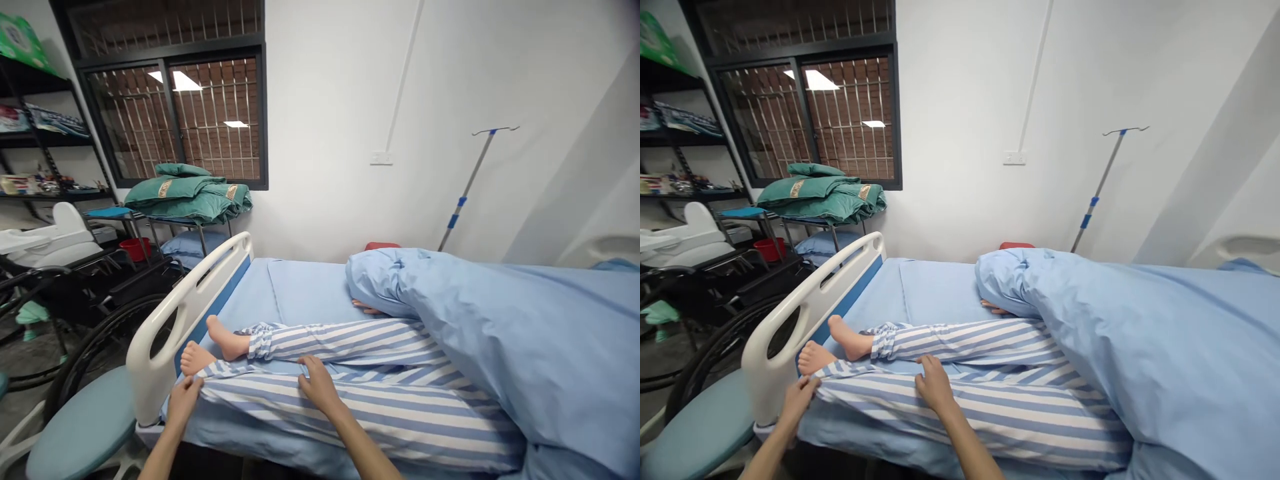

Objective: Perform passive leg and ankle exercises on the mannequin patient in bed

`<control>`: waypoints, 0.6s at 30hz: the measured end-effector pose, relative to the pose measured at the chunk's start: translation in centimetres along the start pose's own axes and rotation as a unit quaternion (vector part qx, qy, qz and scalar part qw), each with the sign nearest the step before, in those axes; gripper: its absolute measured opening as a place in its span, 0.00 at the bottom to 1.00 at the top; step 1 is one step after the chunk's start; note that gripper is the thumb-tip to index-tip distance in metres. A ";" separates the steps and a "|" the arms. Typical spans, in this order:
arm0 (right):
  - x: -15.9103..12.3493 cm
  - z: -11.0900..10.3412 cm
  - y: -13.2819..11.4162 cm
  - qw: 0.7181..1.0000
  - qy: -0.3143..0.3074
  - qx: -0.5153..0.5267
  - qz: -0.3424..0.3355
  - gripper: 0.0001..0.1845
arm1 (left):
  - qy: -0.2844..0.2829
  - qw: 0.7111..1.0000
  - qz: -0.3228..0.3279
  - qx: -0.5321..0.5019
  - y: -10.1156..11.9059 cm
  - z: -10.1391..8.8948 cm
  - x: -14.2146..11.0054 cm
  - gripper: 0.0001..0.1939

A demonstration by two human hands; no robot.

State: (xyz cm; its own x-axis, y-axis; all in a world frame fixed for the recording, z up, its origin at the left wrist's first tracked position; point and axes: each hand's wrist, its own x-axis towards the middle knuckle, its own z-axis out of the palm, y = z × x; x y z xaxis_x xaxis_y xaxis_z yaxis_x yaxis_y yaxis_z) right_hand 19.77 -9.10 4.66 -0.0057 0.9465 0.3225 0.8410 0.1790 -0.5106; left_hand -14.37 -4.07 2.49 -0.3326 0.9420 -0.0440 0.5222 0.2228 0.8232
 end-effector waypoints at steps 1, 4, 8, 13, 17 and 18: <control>-0.3 -0.2 0.5 1.000 0.004 -0.008 0.002 0.18 | 0.019 1.000 -0.004 0.022 -0.1 -0.9 0.1 0.14; -1.3 0.0 1.9 1.000 0.001 -0.027 0.006 0.16 | 0.090 0.991 0.001 0.095 -0.3 -2.0 -0.4 0.14; -2.3 1.2 2.7 0.998 -0.008 -0.063 0.013 0.13 | 0.084 0.979 0.063 0.172 0.7 -0.4 -2.2 0.14; -2.4 1.7 2.5 0.993 -0.012 -0.117 0.011 0.12 | -0.006 0.977 0.147 0.157 4.8 3.9 -2.0 0.10; -2.2 1.6 2.4 0.992 -0.011 -0.128 0.008 0.11 | -0.042 0.973 0.167 0.155 8.5 7.6 0.2 0.12; -2.2 1.7 2.5 0.991 -0.009 -0.130 0.009 0.10 | -0.044 0.974 0.153 0.163 9.2 8.5 0.8 0.14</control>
State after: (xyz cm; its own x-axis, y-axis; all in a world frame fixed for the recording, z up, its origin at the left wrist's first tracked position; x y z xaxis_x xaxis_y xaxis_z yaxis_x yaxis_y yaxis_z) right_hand 20.95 -10.29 1.34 0.0035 0.9539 0.3001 0.9521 0.0887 -0.2928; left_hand -3.18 0.89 5.18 -0.0602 0.9916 0.1147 0.8127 -0.0180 0.5824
